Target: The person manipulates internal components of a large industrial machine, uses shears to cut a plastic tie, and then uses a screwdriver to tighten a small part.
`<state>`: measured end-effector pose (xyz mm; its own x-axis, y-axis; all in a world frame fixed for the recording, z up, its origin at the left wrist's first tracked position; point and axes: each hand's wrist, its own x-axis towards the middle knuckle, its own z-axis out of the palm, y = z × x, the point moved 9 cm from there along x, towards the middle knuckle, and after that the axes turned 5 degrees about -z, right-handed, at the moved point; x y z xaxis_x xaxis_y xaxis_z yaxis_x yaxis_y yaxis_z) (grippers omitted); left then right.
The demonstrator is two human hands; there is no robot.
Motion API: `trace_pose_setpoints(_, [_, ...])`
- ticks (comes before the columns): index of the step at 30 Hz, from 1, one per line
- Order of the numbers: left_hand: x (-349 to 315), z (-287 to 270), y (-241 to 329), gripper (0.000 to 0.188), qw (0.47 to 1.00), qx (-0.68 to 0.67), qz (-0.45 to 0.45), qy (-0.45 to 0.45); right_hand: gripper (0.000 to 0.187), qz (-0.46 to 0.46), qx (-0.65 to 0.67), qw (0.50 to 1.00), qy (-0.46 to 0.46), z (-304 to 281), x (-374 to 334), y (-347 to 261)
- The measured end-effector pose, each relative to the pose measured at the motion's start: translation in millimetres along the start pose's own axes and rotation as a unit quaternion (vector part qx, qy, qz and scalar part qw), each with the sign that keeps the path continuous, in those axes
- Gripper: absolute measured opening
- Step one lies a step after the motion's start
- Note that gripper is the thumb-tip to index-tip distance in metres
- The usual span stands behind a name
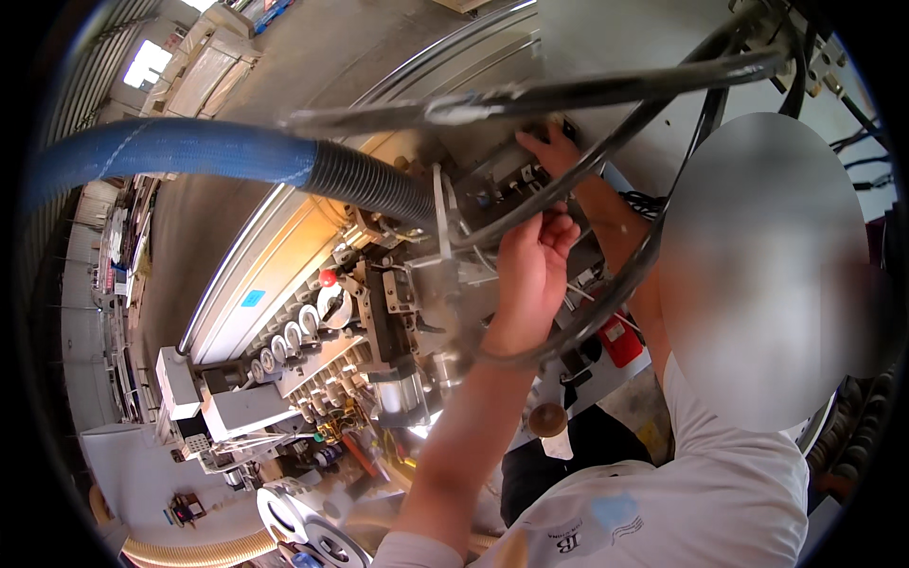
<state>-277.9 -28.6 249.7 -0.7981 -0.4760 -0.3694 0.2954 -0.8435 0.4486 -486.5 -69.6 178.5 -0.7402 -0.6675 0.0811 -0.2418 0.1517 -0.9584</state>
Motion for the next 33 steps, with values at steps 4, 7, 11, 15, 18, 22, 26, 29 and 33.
trace_pose_setpoints(4, [66, -5, 3, 0.018, 0.999, -0.024, 0.042, -0.024, 0.076, -0.021, -0.002, 1.000, -0.011, -4, 21, 23])
trace_pose_setpoints(7, [103, -25, 1, 0.021, 0.998, -0.016, 0.034, 0.041, 0.096, -0.020, -0.006, 0.999, -0.026, -11, 24, 35])
trace_pose_setpoints(11, [119, -37, 25, 0.025, 0.977, 0.144, 0.155, 0.021, 0.112, -0.018, -0.040, 0.998, -0.037, 4, 22, 32])
trace_pose_setpoints(15, [146, -56, 24, 0.028, 0.971, 0.180, 0.156, 0.000, 0.116, -0.020, 0.090, 0.992, -0.085, 23, 34, 48])
trace_pose_setpoints(18, [173, -50, 0, 0.032, 0.998, 0.011, 0.057, 0.026, 0.107, 0.014, 0.227, 0.960, -0.166, 15, 50, 84])
trace_pose_setpoints(22, [153, -45, 10, 0.037, 0.993, -0.003, 0.116, 0.019, 0.084, 0.012, 0.090, 0.994, -0.055, 2, 26, 59])
trace_pose_setpoints(26, [166, -86, 32, 0.045, 0.981, -0.023, 0.162, -0.100, 0.068, -0.023, -0.001, 0.982, -0.185, 55, 31, 46])
trace_pose_setpoints(29, [181, -70, 15, 0.043, 0.988, 0.045, 0.150, -0.018, 0.070, 0.086, 0.325, 0.903, -0.267, 63, 53, 117])
trace_pose_setpoints(33, [180, -56, 22, 0.032, 0.969, 0.136, 0.208, -0.004, 0.073, 0.015, 0.345, 0.890, -0.299, 52, 64, 137])
